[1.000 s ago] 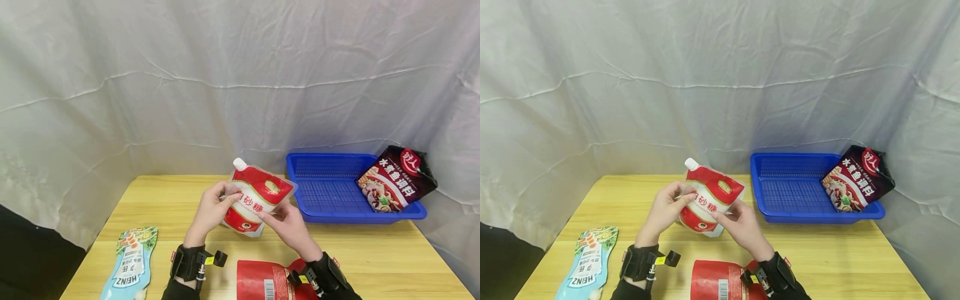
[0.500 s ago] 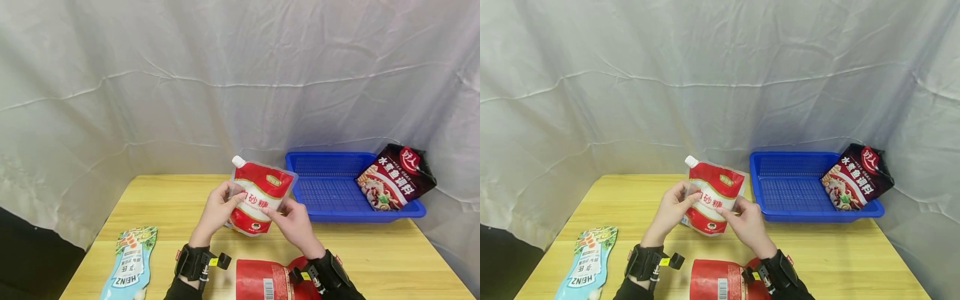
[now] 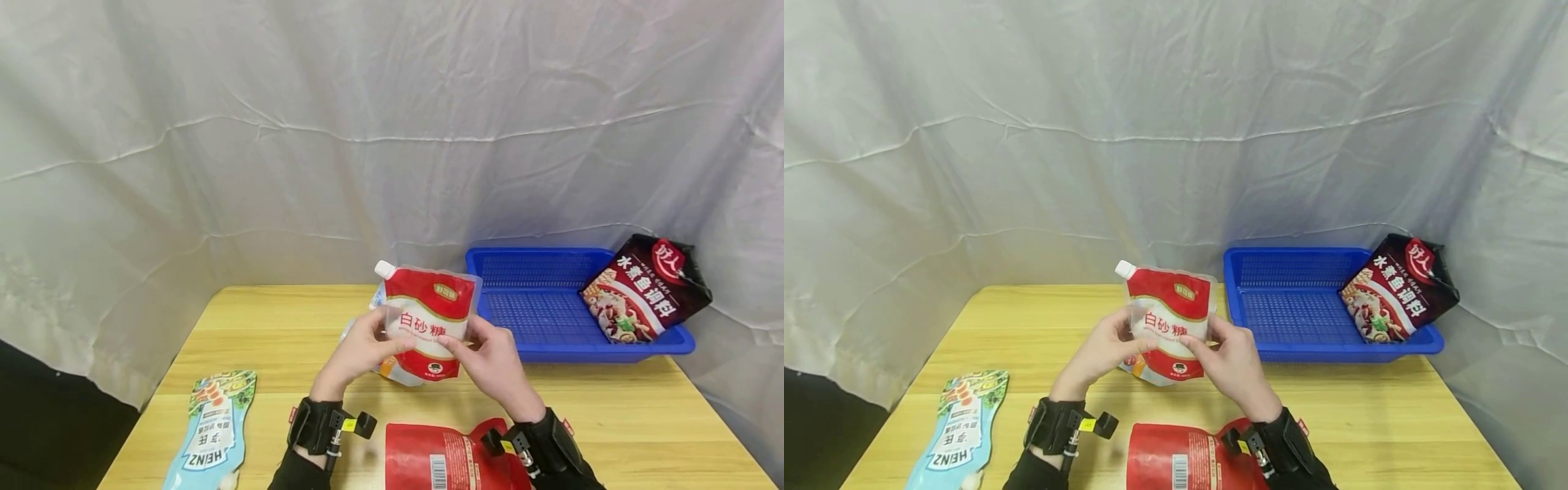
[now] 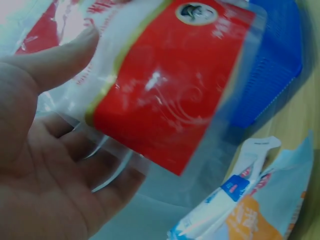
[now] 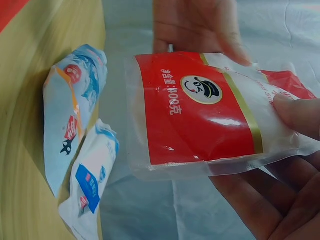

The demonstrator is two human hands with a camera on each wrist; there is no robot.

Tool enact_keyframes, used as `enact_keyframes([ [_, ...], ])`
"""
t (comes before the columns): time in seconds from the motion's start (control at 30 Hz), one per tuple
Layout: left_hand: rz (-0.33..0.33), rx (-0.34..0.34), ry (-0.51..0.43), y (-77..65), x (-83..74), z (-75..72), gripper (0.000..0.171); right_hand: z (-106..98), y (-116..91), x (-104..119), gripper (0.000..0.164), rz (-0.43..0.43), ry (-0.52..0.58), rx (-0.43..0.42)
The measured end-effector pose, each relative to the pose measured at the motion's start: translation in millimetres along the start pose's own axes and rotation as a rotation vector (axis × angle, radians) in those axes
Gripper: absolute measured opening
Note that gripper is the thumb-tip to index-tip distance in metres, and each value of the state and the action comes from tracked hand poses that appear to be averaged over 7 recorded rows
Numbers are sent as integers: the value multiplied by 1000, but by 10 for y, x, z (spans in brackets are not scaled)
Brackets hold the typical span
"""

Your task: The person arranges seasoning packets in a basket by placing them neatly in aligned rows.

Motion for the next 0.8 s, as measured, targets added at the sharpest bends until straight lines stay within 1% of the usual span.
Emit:
enact_keyframes([
  [0.17, -57, 104, -32, 17, 62, 57, 51, -23, -1, 2, 25, -16, 2, 13],
  [0.27, -80, 132, -43, 16, 87, 75, 49, -26, -8, 12, 25, -18, 2, 21],
  [0.33, -85, 132, -38, 15, 101, 78, 47, -27, -8, 14, 25, -8, 3, 27],
  [0.6, -34, 96, -4, 14, 93, 80, 41, -52, 6, 12, 28, 37, 24, 63],
  [0.7, -22, 94, 16, 16, 90, 86, 38, -99, 13, 25, 28, 47, 0, 49],
  [0.8, -17, 105, 45, 17, 91, 98, 35, -156, 17, 40, 27, 62, -29, 32],
])
Point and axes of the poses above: each hand's wrist, its own y-axis towards the middle knuckle, its own z-axis out of the palm, x = y × z, the point moved 2 cm from there along y, towards the middle knuckle, and after that the axes turned 8 degrees about -y, right-handed, at the moved point
